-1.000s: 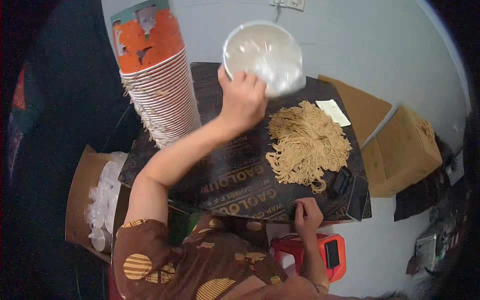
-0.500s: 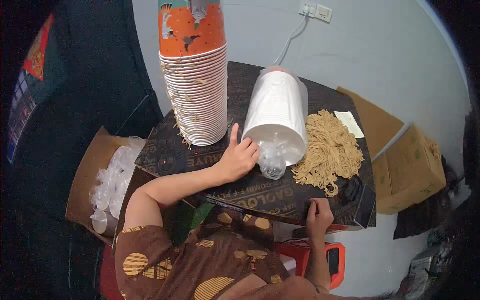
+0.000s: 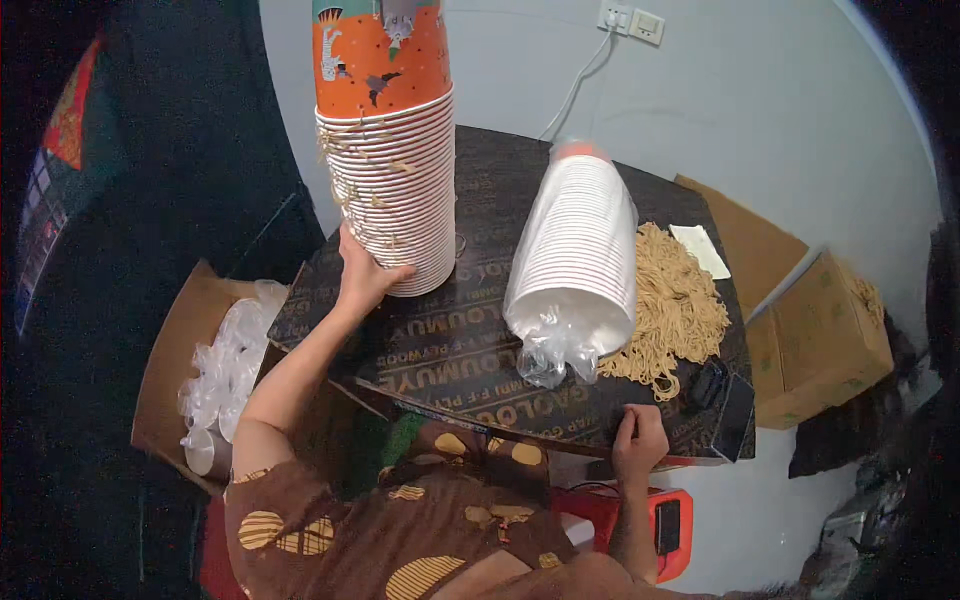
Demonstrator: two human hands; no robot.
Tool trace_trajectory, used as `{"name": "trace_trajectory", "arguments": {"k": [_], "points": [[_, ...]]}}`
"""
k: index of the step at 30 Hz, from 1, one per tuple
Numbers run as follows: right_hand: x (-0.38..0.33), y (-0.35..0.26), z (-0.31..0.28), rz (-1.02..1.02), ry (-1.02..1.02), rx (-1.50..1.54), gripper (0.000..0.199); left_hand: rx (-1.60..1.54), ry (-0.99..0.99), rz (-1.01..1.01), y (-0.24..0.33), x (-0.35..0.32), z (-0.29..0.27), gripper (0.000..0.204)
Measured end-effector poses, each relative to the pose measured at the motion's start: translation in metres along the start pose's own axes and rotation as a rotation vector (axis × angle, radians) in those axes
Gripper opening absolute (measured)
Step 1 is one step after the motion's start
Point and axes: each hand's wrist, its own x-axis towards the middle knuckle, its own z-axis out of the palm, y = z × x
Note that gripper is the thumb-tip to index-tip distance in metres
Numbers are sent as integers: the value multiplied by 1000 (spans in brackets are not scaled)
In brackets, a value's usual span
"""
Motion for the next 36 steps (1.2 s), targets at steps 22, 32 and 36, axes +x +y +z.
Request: {"name": "trace_trajectory", "arguments": {"k": [22, 32, 36], "points": [[5, -12, -2, -3, 14, -94, 10, -57, 3, -347, -76, 189, 187, 113], [6, -12, 2, -31, -10, -93, 13, -43, 146, -207, -122, 217, 207, 57], [7, -14, 0, -5, -24, -123, 12, 30, -46, -89, -59, 179, 195, 28]]}}
